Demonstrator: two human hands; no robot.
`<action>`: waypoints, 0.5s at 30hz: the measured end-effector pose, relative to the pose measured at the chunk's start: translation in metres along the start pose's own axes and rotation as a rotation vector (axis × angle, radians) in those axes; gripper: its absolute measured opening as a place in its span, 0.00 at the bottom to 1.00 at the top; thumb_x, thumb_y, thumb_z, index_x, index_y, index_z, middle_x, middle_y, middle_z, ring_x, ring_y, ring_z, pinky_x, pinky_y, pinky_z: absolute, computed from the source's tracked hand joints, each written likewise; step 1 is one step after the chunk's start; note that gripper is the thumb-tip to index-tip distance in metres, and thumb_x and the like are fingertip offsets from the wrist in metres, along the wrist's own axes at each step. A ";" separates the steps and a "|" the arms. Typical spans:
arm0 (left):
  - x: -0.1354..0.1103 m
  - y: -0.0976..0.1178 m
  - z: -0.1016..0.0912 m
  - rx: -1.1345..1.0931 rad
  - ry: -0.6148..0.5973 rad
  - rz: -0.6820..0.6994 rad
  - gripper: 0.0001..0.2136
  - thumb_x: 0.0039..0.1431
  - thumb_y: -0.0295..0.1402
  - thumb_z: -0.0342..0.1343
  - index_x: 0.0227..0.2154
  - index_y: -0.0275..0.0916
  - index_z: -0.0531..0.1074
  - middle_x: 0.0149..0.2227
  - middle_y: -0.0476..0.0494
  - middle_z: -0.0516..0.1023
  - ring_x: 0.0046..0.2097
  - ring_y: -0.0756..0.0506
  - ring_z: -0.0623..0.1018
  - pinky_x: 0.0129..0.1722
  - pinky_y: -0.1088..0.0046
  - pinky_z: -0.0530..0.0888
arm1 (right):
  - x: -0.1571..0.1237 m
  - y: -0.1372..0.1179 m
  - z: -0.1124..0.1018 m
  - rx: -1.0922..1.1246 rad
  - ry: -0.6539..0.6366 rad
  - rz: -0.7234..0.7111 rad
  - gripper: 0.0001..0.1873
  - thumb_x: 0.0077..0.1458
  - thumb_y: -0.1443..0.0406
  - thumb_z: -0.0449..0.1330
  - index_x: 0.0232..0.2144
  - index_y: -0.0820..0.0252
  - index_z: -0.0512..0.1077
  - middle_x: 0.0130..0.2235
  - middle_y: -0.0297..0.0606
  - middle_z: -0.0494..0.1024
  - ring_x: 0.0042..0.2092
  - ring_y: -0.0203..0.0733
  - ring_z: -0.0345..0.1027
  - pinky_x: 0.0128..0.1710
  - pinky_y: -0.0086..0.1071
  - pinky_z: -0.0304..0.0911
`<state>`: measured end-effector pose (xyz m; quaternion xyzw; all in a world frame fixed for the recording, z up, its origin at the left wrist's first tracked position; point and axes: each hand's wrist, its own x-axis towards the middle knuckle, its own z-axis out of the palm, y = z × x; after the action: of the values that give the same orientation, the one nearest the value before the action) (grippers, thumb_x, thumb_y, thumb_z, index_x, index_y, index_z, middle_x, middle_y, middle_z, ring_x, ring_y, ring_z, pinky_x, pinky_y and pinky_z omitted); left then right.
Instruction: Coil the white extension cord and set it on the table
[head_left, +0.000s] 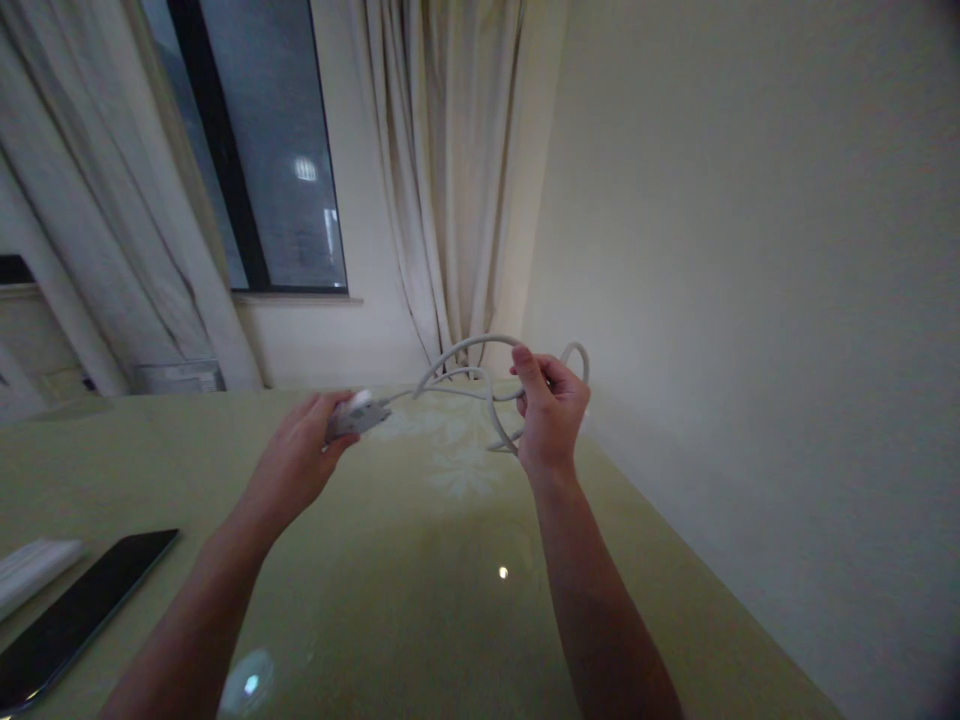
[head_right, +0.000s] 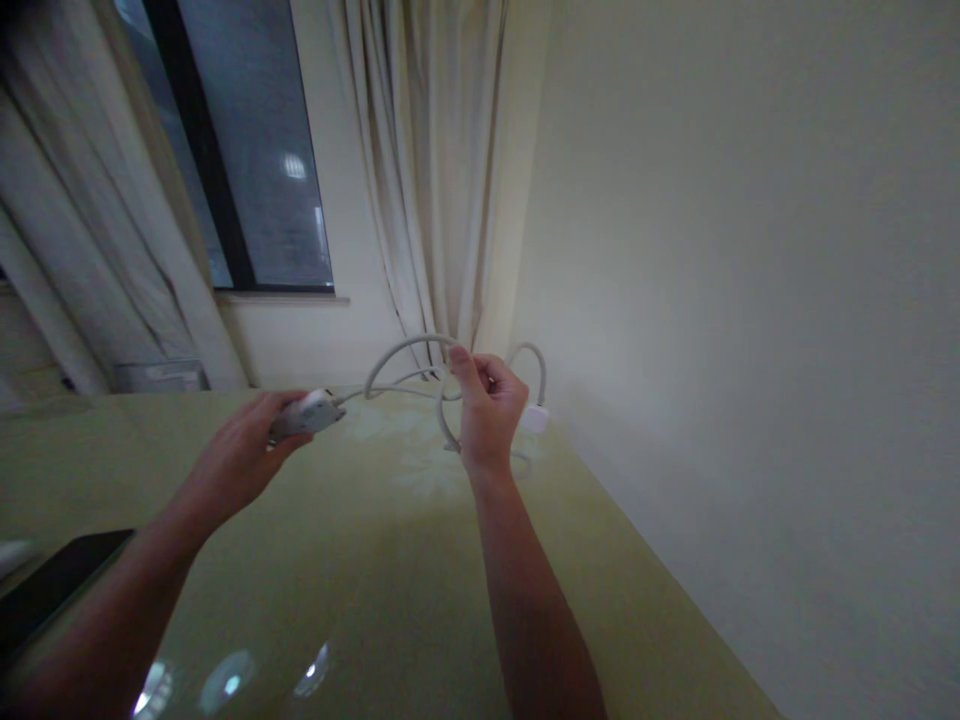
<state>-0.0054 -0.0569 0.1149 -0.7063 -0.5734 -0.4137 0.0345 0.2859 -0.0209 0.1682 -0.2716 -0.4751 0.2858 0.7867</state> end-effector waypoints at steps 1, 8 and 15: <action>0.001 0.000 -0.005 0.041 0.113 0.033 0.16 0.62 0.36 0.60 0.53 0.45 0.74 0.50 0.34 0.78 0.55 0.29 0.76 0.57 0.47 0.71 | -0.001 -0.001 0.000 0.004 -0.033 0.003 0.24 0.53 0.46 0.73 0.25 0.60 0.77 0.21 0.24 0.57 0.22 0.29 0.42 0.21 0.30 0.40; 0.000 0.015 -0.031 -0.184 0.365 0.055 0.17 0.63 0.41 0.65 0.53 0.50 0.79 0.52 0.40 0.75 0.54 0.35 0.76 0.55 0.52 0.76 | -0.012 -0.010 0.006 -0.028 -0.290 0.007 0.22 0.55 0.47 0.72 0.26 0.58 0.78 0.20 0.24 0.58 0.22 0.29 0.44 0.20 0.29 0.41; 0.000 0.023 -0.020 -0.771 0.339 -0.171 0.23 0.59 0.48 0.69 0.53 0.45 0.76 0.40 0.47 0.80 0.40 0.46 0.78 0.41 0.72 0.77 | -0.022 -0.015 0.012 -0.036 -0.424 0.016 0.22 0.60 0.47 0.69 0.25 0.58 0.78 0.19 0.24 0.56 0.22 0.30 0.44 0.22 0.29 0.41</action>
<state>0.0026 -0.0753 0.1380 -0.5394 -0.4195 -0.7094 -0.1726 0.2697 -0.0451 0.1710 -0.2233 -0.6327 0.3344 0.6618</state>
